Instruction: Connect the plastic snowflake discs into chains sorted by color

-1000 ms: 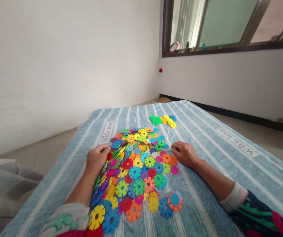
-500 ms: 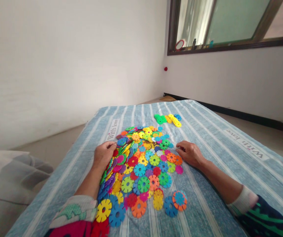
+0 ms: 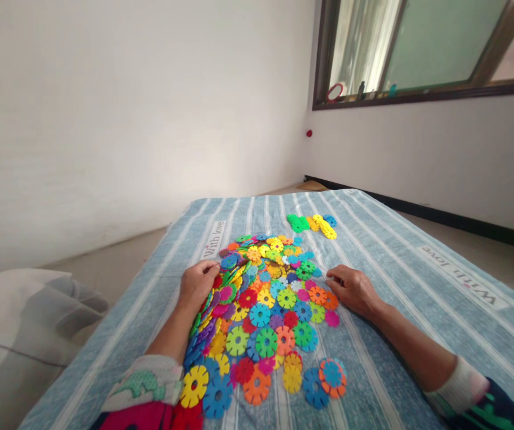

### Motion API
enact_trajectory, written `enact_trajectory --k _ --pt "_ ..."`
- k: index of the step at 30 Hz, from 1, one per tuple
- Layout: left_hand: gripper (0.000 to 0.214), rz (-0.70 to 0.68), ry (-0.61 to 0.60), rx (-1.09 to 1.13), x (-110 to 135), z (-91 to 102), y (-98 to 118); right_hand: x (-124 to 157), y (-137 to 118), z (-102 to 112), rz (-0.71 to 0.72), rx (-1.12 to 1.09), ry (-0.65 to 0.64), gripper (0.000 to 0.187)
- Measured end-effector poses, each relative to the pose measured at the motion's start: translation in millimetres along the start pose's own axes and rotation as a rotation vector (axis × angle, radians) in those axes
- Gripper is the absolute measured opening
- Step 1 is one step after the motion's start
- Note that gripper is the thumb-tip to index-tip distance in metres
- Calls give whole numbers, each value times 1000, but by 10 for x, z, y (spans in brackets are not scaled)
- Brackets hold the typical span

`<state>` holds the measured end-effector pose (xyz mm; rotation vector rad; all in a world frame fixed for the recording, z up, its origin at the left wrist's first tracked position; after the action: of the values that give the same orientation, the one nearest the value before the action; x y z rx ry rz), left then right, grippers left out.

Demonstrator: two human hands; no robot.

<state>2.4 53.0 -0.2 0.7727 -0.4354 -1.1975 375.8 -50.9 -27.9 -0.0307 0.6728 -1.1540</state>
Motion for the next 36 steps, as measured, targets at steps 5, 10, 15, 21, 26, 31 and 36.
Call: enact_trajectory --k 5,10,15,21,26,31,36 --pt "30 -16 -4 9 -10 -9 -36 4 -18 -8 15 13 0 17" --pt "31 0 -1 -10 -7 -13 -47 10 -147 86 102 80 90 19" --pt "33 -11 -2 -17 -31 -42 -56 -3 -589 135 426 2 95 20" --pt "32 8 -4 -16 -41 -66 -78 35 -848 -72 543 -92 -145 21" --pt "32 7 -1 -6 -33 -68 -81 66 -807 -142 502 -116 -200 30" --pt "30 2 4 -3 -10 -58 -51 72 -844 -161 524 -163 -205 38" --pt "31 -2 0 -8 19 -41 -19 25 -838 -140 466 -205 -147 26"
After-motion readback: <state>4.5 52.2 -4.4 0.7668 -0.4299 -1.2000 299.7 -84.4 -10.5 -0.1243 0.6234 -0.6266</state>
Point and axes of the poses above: each hand's wrist, its own x-axis away from the middle knuckle, its own z-axis out of the back of the hand, y = z × x, the point moved 6 cm from there along -x, towards the middle knuckle, and after that the axes turned 13 degrees about z, right-handed, at the moved point
